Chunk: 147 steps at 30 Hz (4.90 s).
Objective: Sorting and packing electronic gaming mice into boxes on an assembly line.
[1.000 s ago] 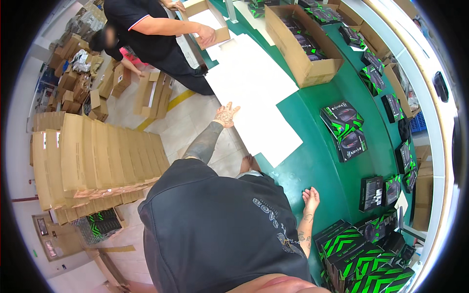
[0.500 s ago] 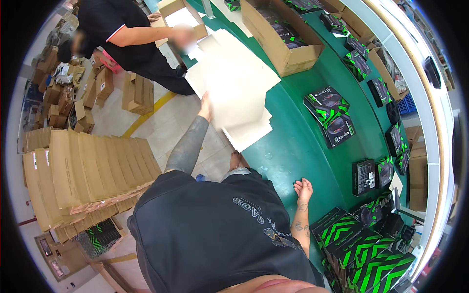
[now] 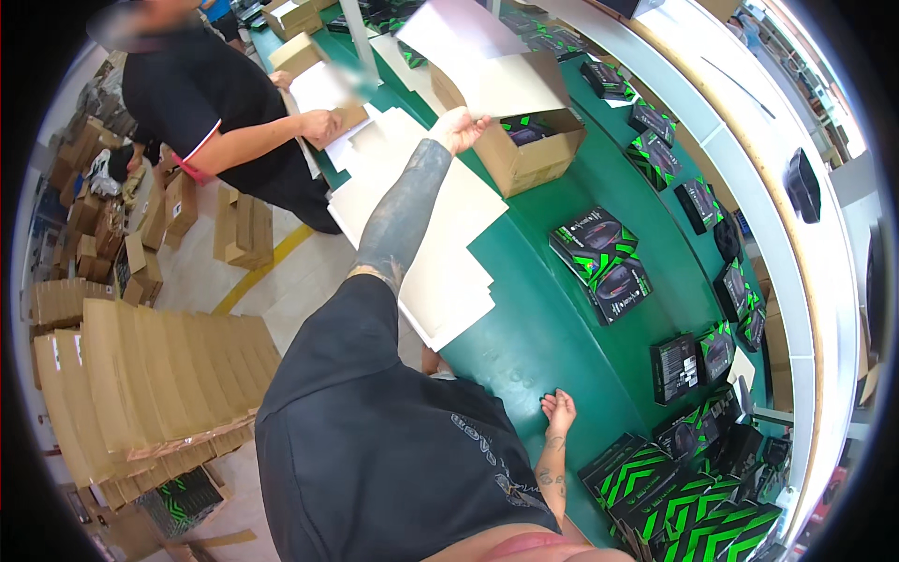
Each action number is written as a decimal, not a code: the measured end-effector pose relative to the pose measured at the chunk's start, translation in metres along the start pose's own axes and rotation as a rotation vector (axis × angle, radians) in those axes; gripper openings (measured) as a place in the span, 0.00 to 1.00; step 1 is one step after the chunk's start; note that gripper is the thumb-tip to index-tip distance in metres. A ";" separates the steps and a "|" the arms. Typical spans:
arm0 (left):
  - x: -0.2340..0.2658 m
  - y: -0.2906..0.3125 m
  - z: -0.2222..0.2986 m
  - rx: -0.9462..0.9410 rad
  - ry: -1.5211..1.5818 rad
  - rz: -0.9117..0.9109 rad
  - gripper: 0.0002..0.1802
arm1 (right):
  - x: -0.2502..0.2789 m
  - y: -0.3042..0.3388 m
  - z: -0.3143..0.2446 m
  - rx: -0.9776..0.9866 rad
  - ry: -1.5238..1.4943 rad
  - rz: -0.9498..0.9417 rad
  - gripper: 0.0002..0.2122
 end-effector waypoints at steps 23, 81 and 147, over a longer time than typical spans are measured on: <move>-0.031 -0.053 -0.035 -0.107 -0.342 0.116 0.05 | 0.007 0.009 0.005 -0.001 -0.014 0.134 0.07; 0.042 0.373 -0.198 -0.036 -1.754 -0.632 0.26 | 0.122 -0.152 -0.154 0.792 -0.145 0.813 0.31; 0.014 0.218 -0.244 0.691 -0.451 -0.257 0.27 | 0.040 0.021 -0.121 0.244 -0.388 0.259 0.29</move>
Point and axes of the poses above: each hand's wrist, its own y-axis away from the middle knuckle, its own x-axis out of the back of the hand, z = x × y, the point moved 1 cm from there along -y, towards the middle knuckle, and after that the axes turned 10 degrees about -x, right-handed, at the moved point
